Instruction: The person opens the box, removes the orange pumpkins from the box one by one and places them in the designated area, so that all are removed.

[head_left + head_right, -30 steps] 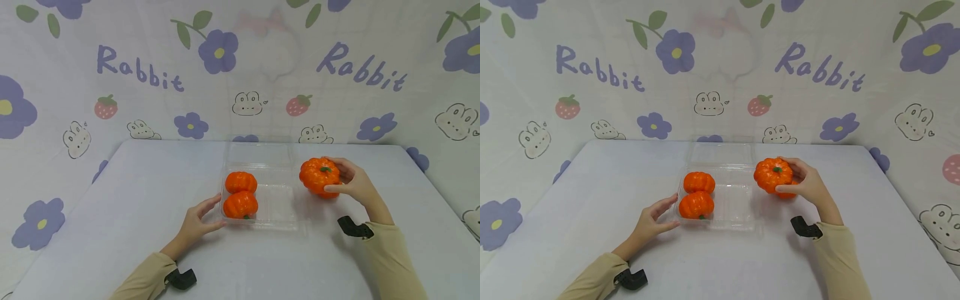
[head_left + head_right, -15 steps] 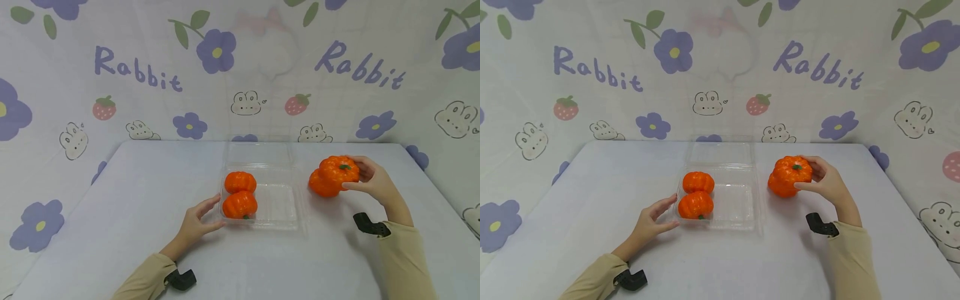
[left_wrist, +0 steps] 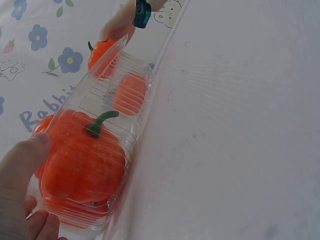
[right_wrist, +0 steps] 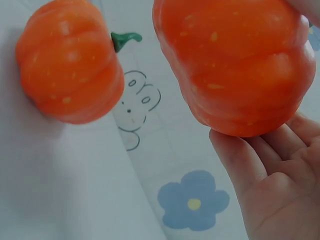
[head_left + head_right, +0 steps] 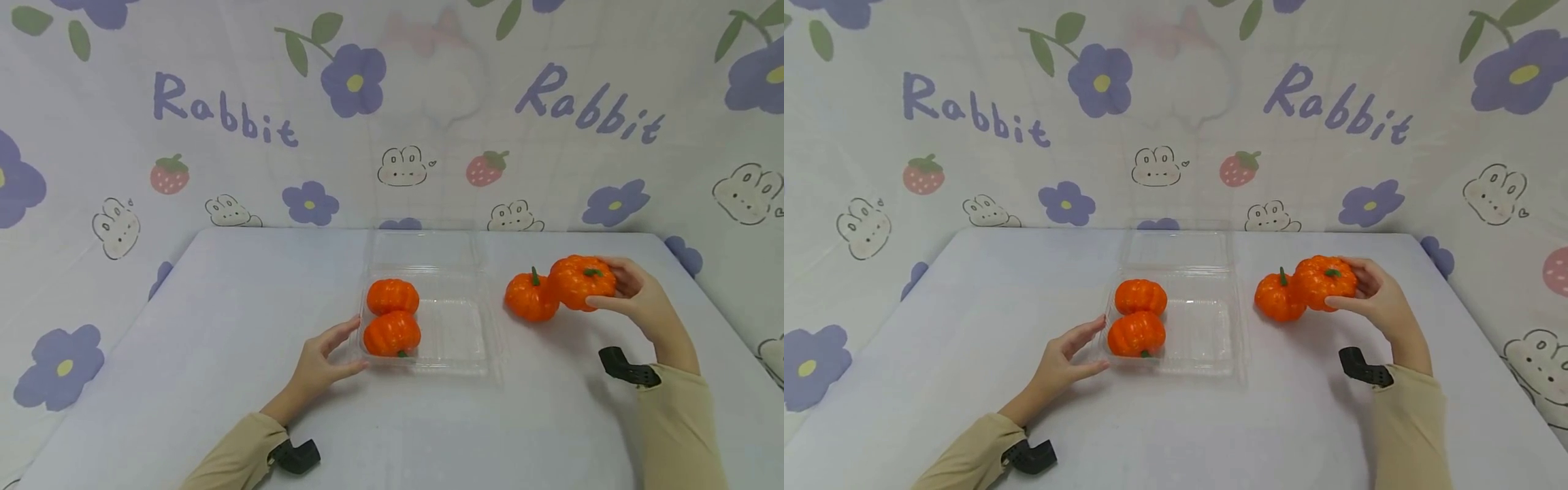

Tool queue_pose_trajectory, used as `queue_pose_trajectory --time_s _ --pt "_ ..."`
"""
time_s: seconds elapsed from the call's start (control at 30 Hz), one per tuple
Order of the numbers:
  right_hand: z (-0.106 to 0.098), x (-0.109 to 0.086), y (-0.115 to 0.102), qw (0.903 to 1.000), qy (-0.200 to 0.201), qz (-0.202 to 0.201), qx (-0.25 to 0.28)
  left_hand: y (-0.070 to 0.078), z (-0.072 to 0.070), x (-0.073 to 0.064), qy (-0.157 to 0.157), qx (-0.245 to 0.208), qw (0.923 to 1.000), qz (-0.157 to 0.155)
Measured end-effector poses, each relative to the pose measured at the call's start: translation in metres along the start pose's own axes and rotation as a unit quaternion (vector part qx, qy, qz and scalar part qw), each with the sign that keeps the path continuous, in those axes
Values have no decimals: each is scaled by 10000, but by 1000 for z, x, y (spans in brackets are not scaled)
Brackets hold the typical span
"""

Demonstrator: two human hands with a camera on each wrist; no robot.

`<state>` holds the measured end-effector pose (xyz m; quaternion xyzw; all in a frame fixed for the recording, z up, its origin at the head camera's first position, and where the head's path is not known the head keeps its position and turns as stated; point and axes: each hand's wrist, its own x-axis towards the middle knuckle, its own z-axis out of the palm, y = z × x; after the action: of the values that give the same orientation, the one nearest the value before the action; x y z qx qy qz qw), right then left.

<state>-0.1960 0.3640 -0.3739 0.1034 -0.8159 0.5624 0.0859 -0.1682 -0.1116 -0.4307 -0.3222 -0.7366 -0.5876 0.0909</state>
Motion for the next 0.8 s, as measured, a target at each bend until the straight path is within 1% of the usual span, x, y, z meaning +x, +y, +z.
queue_pose_trajectory --time_s 0.1,0.2,0.33,0.47,0.63,0.8 --pt "-1 -1 2 9992 135 279 -244 0 -2 -1 17 -23 10000 61" --pt "-5 -3 7 9986 171 403 -305 -1 -2 -1 -4 -60 9999 86" --pt "-13 -4 15 9976 236 514 -401 -3 -1 0 -40 -86 9999 44" --pt "-19 -5 21 9959 303 718 -453 -2 1 -1 -22 -80 10000 -30" --pt "-23 -8 25 9922 301 978 -716 0 0 0 -37 -55 9999 -98" --pt "-25 -7 37 9899 281 1182 -730 -1 -2 1 -56 -52 9999 -135"
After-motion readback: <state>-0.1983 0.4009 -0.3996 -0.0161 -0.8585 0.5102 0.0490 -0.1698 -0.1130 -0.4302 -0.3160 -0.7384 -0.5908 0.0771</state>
